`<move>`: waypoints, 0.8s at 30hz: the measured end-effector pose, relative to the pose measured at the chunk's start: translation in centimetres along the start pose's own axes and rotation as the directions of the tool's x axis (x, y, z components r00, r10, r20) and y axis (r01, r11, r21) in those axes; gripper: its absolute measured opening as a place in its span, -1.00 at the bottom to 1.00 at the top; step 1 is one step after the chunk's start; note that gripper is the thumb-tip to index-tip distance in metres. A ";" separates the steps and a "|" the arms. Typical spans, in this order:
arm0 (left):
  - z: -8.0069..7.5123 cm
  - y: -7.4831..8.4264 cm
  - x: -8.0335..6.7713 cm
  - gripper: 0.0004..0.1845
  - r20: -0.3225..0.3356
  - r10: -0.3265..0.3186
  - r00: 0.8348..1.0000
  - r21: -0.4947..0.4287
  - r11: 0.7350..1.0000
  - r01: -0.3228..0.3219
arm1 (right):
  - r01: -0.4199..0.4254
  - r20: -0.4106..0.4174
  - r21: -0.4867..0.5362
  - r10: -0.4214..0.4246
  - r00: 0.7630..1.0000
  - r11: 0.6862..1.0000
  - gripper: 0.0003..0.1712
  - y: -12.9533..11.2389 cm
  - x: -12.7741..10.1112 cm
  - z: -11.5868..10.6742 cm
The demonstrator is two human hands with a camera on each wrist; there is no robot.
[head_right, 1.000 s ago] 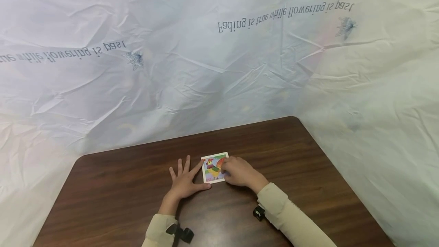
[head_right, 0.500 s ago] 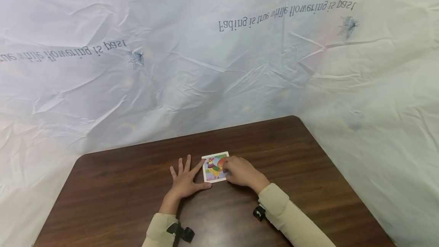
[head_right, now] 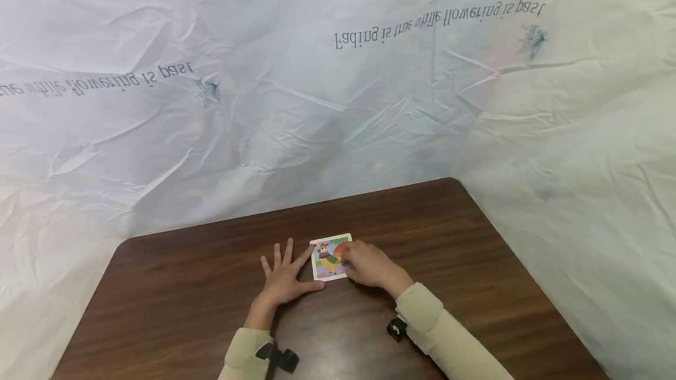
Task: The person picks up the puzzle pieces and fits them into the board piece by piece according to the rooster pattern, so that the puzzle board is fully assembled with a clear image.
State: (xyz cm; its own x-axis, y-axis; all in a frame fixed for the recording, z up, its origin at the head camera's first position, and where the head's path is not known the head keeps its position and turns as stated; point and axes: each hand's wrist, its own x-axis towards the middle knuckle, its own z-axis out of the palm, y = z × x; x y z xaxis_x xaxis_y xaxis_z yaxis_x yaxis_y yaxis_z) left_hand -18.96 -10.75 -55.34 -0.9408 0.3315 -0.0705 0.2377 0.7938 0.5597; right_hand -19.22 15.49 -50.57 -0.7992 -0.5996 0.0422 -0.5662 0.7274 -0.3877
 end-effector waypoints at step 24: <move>0.0 -0.7 0.1 0.17 -0.004 0.030 1.000 -0.038 0.999 -0.030 | -0.196 0.139 0.104 0.180 0.974 0.975 0.29 4.2 -0.9 -0.2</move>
State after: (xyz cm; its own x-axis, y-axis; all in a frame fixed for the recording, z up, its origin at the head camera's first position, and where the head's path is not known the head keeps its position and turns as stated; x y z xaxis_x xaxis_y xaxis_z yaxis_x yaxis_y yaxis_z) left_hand -19.24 -11.29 -55.70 -0.9342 0.3532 -0.0506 0.2565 0.7634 0.5928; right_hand -20.93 19.14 -52.08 -0.8525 -0.4988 -0.1565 -0.3748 0.7918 -0.4822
